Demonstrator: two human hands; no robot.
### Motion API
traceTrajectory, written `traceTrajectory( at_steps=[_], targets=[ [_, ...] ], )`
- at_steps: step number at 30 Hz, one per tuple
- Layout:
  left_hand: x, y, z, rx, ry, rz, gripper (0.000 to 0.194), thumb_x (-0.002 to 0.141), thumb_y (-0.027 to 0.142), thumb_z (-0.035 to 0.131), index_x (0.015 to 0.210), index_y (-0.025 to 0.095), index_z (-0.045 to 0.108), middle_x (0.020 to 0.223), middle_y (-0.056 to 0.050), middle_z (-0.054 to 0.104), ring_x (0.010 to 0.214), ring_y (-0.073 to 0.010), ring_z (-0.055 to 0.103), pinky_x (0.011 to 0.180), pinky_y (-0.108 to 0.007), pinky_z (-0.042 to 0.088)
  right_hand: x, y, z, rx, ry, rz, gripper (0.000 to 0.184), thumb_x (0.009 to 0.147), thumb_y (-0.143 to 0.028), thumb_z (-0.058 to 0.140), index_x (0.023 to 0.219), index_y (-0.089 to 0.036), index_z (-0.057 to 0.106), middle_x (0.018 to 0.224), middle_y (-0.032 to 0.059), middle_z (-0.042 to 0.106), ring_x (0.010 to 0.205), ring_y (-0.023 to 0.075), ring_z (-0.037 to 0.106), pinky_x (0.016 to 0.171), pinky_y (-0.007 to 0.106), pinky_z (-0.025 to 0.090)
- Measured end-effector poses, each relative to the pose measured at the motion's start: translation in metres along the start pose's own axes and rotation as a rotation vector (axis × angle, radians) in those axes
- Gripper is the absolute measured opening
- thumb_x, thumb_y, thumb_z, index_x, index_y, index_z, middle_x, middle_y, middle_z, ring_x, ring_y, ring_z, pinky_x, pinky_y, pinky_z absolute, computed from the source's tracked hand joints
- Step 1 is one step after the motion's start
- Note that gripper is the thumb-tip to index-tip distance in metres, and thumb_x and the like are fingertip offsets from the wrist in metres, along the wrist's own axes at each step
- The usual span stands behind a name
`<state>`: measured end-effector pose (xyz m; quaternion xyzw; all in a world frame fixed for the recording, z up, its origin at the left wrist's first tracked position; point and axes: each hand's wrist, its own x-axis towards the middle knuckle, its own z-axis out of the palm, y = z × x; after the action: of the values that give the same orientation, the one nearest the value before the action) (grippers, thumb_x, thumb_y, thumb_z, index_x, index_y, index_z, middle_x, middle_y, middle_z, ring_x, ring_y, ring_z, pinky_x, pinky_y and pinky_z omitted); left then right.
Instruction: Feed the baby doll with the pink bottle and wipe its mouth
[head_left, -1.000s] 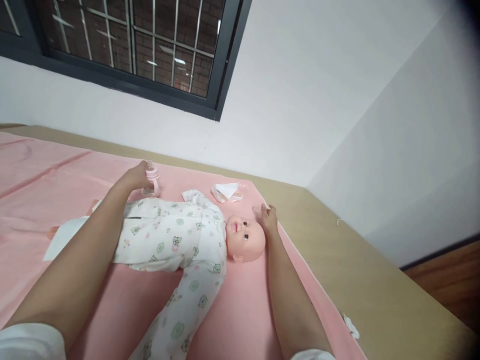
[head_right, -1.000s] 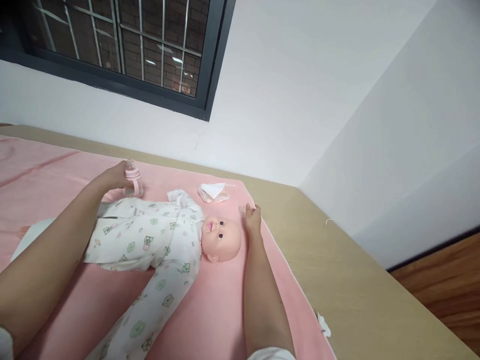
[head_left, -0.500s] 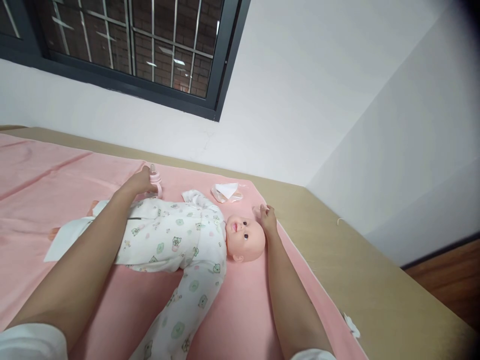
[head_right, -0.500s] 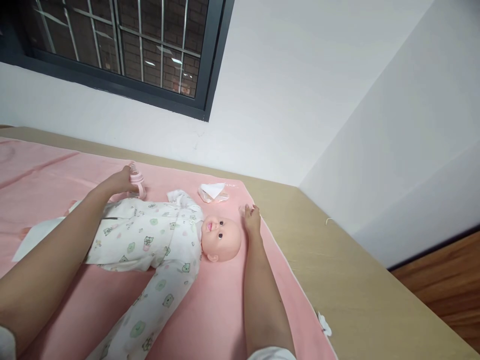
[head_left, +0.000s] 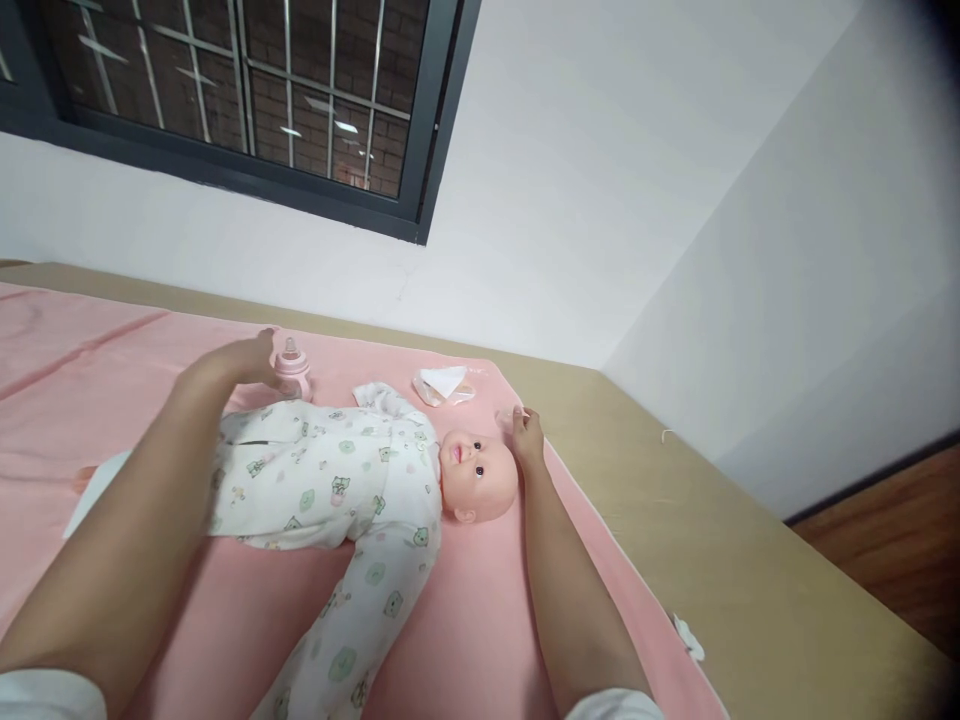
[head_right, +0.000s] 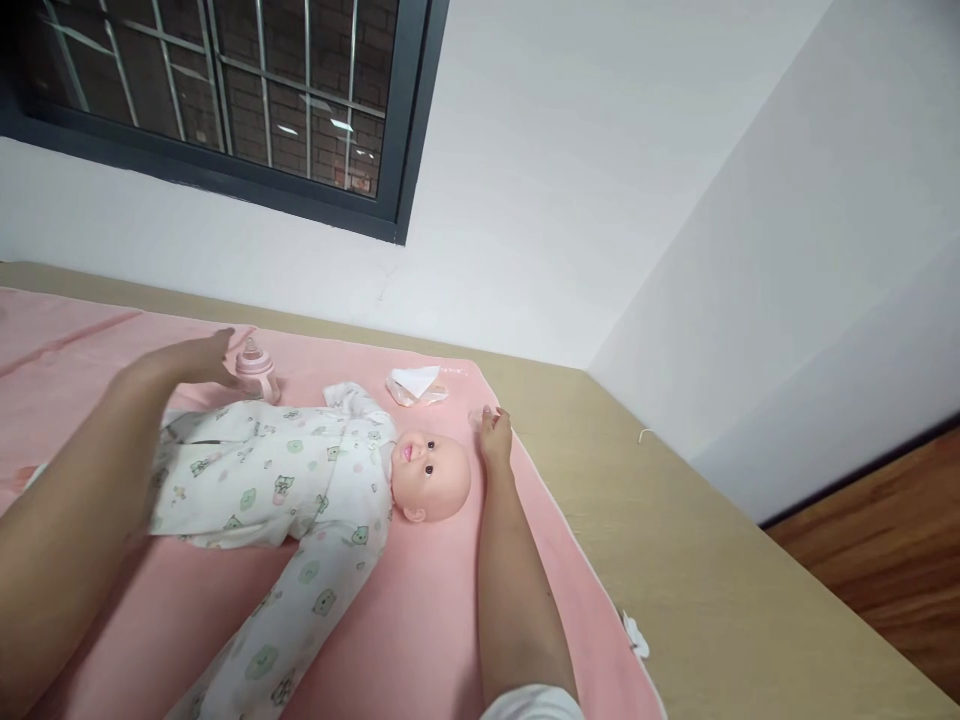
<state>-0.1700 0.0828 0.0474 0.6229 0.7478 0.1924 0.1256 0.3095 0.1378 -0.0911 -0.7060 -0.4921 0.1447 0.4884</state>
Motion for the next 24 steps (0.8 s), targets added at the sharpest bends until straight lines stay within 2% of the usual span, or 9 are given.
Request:
traceTrajectory(
  at_steps=[2, 4, 6, 8, 10, 13, 15, 19, 24],
  targets=[
    [-0.018, 0.009, -0.02, 0.07, 0.04, -0.013, 0.102, 0.072, 0.042, 0.077, 0.15, 0.011, 0.02, 0.142, -0.022, 0.047, 0.119, -0.039, 0.054, 0.095, -0.045, 0.044, -0.001, -0.001, -0.001, 0.022, 0.049, -0.014, 0.061, 0.088, -0.053, 0.036, 0.126, -0.007, 0.051, 0.119, 0.0205, 0.061, 0.109, 0.0271, 0.058, 0.097, 0.037, 0.042],
    [-0.039, 0.024, -0.034, 0.108, 0.194, 0.037, 0.082, 0.083, 0.05, 0.064, 0.148, 0.021, 0.025, 0.142, -0.012, 0.049, 0.118, -0.0339, 0.055, 0.094, -0.041, 0.045, -0.002, -0.002, -0.002, 0.033, 0.121, -0.054, 0.058, 0.089, -0.053, 0.033, 0.118, -0.008, 0.056, 0.116, 0.02, 0.063, 0.106, 0.0265, 0.058, 0.095, 0.037, 0.042],
    [-0.06, 0.046, -0.037, 0.089, 0.294, 0.219, 0.066, 0.086, 0.051, 0.058, 0.142, 0.025, 0.035, 0.139, -0.007, 0.053, 0.115, -0.0308, 0.056, 0.092, -0.038, 0.045, -0.005, -0.006, -0.003, 0.043, 0.194, -0.113, 0.054, 0.089, -0.052, 0.031, 0.109, -0.01, 0.06, 0.111, 0.0184, 0.064, 0.102, 0.0255, 0.058, 0.092, 0.036, 0.042],
    [-0.073, 0.072, -0.029, 0.058, 0.286, 0.437, 0.055, 0.088, 0.049, 0.054, 0.138, 0.029, 0.042, 0.137, -0.003, 0.054, 0.114, -0.0281, 0.057, 0.093, -0.036, 0.044, -0.01, -0.011, -0.004, 0.077, 0.235, -0.176, 0.05, 0.09, -0.049, 0.029, 0.1, -0.013, 0.062, 0.104, 0.0149, 0.067, 0.098, 0.0235, 0.059, 0.088, 0.034, 0.043],
    [-0.078, 0.1, -0.013, 0.067, 0.135, 0.594, 0.051, 0.088, 0.048, 0.053, 0.137, 0.032, 0.045, 0.135, -0.001, 0.057, 0.114, -0.0267, 0.058, 0.094, -0.033, 0.043, -0.017, -0.018, -0.006, 0.129, 0.237, -0.233, 0.046, 0.092, -0.046, 0.027, 0.09, -0.016, 0.062, 0.096, 0.0104, 0.068, 0.091, 0.0204, 0.06, 0.084, 0.03, 0.042],
    [-0.069, 0.138, 0.016, 0.089, -0.19, 0.818, 0.044, 0.09, 0.04, 0.048, 0.133, 0.031, 0.051, 0.135, -0.001, 0.057, 0.119, -0.0245, 0.055, 0.096, -0.03, 0.04, -0.027, -0.028, -0.006, 0.162, 0.183, -0.287, 0.045, 0.093, -0.046, 0.027, 0.074, -0.019, 0.057, 0.08, 0.0052, 0.068, 0.077, 0.0168, 0.06, 0.075, 0.026, 0.041],
    [-0.058, 0.158, 0.036, 0.081, -0.409, 0.884, 0.045, 0.088, 0.038, 0.049, 0.131, 0.027, 0.054, 0.132, -0.004, 0.06, 0.114, -0.024, 0.058, 0.094, -0.03, 0.042, -0.033, -0.034, -0.004, 0.155, 0.138, -0.313, 0.046, 0.094, -0.047, 0.028, 0.068, -0.02, 0.054, 0.073, 0.0035, 0.066, 0.069, 0.0155, 0.058, 0.07, 0.026, 0.04],
    [-0.038, 0.188, 0.073, 0.079, -0.688, 0.859, 0.05, 0.086, 0.041, 0.049, 0.13, 0.02, 0.056, 0.129, -0.009, 0.061, 0.111, -0.0256, 0.058, 0.096, -0.033, 0.042, -0.04, -0.041, 0.0, 0.131, 0.065, -0.356, 0.048, 0.094, -0.048, 0.029, 0.062, -0.02, 0.051, 0.065, 0.0018, 0.064, 0.061, 0.0142, 0.054, 0.064, 0.025, 0.037],
    [-0.025, 0.209, 0.111, 0.035, -0.848, 0.758, 0.054, 0.082, 0.062, 0.048, 0.11, 0.021, 0.069, 0.117, -0.008, 0.068, 0.111, -0.0283, 0.059, 0.098, -0.036, 0.044, -0.045, -0.046, 0.004, 0.122, -0.013, -0.379, 0.048, 0.094, -0.048, 0.029, 0.061, -0.02, 0.05, 0.064, 0.0019, 0.063, 0.06, 0.0139, 0.052, 0.063, 0.025, 0.036]
  ],
)
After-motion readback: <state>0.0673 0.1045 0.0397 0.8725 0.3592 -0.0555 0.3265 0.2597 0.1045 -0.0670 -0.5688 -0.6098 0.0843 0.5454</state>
